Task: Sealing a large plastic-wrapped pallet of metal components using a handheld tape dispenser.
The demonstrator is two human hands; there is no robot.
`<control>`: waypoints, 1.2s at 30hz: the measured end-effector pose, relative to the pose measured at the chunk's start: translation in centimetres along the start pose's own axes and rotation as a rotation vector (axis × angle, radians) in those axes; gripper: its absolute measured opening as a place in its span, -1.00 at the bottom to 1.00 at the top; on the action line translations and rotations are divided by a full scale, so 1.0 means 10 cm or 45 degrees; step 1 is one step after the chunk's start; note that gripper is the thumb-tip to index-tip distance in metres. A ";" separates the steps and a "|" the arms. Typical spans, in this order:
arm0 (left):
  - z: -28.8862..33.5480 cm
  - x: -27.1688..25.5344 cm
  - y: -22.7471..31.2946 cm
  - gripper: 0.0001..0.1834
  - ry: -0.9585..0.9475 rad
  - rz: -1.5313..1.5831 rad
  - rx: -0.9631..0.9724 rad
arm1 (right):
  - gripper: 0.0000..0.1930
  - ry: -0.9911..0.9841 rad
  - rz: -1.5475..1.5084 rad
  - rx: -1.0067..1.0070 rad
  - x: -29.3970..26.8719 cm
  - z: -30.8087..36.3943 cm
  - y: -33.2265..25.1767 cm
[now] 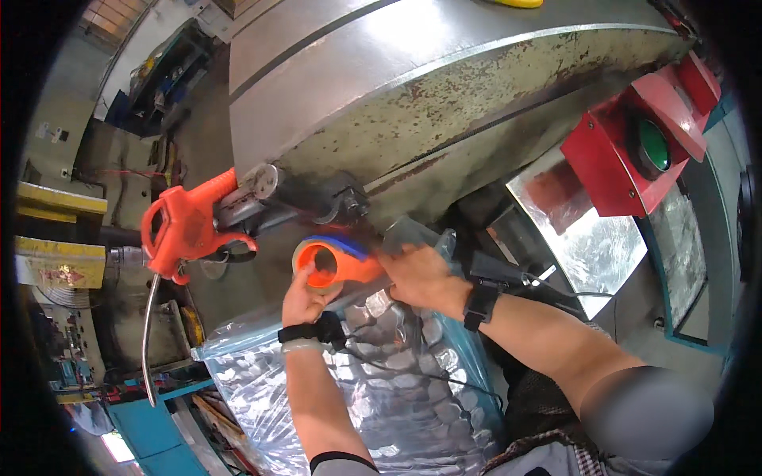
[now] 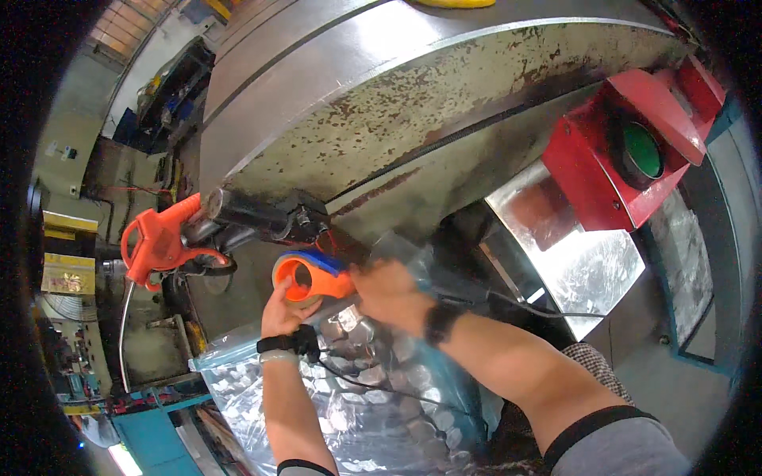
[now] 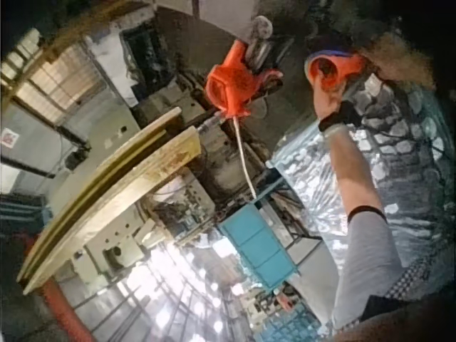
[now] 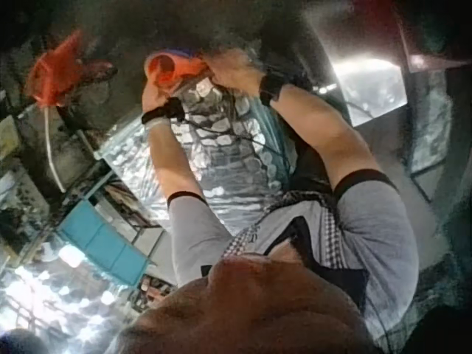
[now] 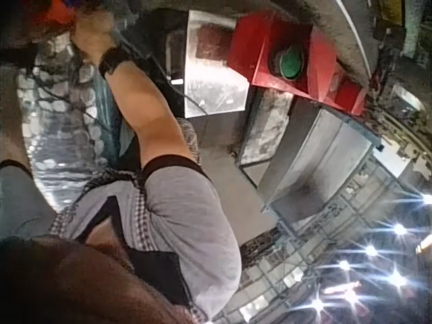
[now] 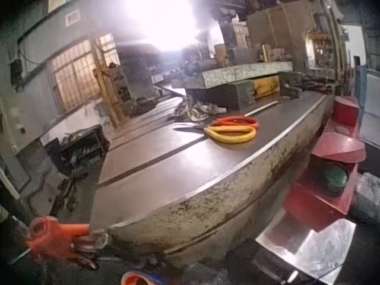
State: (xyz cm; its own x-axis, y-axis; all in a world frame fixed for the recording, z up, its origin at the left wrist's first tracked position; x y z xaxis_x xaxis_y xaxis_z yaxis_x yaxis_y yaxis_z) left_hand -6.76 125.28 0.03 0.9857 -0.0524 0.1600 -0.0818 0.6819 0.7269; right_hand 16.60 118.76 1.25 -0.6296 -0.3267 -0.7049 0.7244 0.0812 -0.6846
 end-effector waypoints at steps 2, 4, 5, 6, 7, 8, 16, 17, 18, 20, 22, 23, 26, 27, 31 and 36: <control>0.03 -0.11 0.09 -0.58 -0.069 -0.100 0.088 | -0.39 -0.007 -0.004 0.029 0.01 -0.01 0.00; 0.04 -0.20 0.15 -0.59 -0.153 -0.212 0.128 | -0.45 -0.048 -0.029 0.073 -0.03 0.00 -0.06; 0.03 -0.24 0.18 -0.59 -0.195 -0.268 0.148 | -0.47 -0.036 -0.022 0.065 -0.02 0.00 -0.07; 0.02 -0.24 0.22 -0.56 -0.119 -0.319 0.117 | -0.48 -0.020 -0.011 0.064 -0.02 0.01 -0.05; 0.02 -0.24 0.25 -0.53 -0.041 -0.370 0.086 | -0.50 -0.005 -0.001 0.063 -0.02 0.01 -0.04; 0.03 -0.25 0.29 -0.51 0.038 -0.420 0.055 | -0.51 0.027 -0.001 0.045 0.01 0.01 -0.01; 0.71 -0.64 0.52 -0.44 0.006 -0.001 0.184 | -0.61 -0.069 0.104 0.098 0.02 0.01 0.00; 0.89 -0.56 0.47 -0.44 0.088 0.039 0.191 | -0.63 -0.049 0.103 0.042 0.06 0.01 0.03; 1.08 -0.52 0.42 -0.44 0.109 0.115 0.201 | -0.65 -0.028 0.104 -0.022 0.11 0.00 0.08; 1.38 -0.47 0.25 -0.46 0.140 0.262 0.278 | -0.74 -0.022 0.137 -0.069 0.10 0.00 0.07; 1.78 0.06 0.14 -0.47 0.144 0.363 0.403 | -0.76 -0.064 0.180 -0.030 0.10 0.01 0.01; 1.92 0.26 0.06 -0.44 0.192 0.397 0.435 | -0.77 -0.088 0.169 -0.040 0.09 0.02 -0.01; 2.08 0.89 -0.18 -0.49 0.239 0.596 0.536 | -0.76 -0.048 0.119 -0.107 0.05 0.01 0.06; 2.10 1.08 -0.21 -0.51 0.258 0.689 0.571 | -0.75 0.028 0.091 -0.157 0.07 0.00 0.12; 2.18 1.52 -0.37 -0.48 0.585 0.354 0.928 | -0.48 0.920 -0.528 -0.685 -0.12 0.28 0.21; 2.24 1.93 -0.86 -0.35 0.841 -0.089 1.116 | -0.54 0.064 -1.667 0.203 -0.39 1.39 0.05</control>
State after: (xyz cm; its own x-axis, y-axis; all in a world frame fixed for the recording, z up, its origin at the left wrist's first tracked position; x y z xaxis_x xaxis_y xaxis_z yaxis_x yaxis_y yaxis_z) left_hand 9.67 102.03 11.83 0.8556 0.5082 -0.0987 0.1588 -0.0762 0.9844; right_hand 23.30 107.01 6.21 -0.8923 -0.0425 0.4494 -0.4020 -0.3780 -0.8340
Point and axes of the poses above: each hand's wrist, its own z-axis away from the middle knuckle, its own x-axis out of the palm, y = z × x, the point moved 1 cm from there along -z, towards the middle knuckle, and after that the axes turned 15 degrees about -z, right-handed, at the moved point
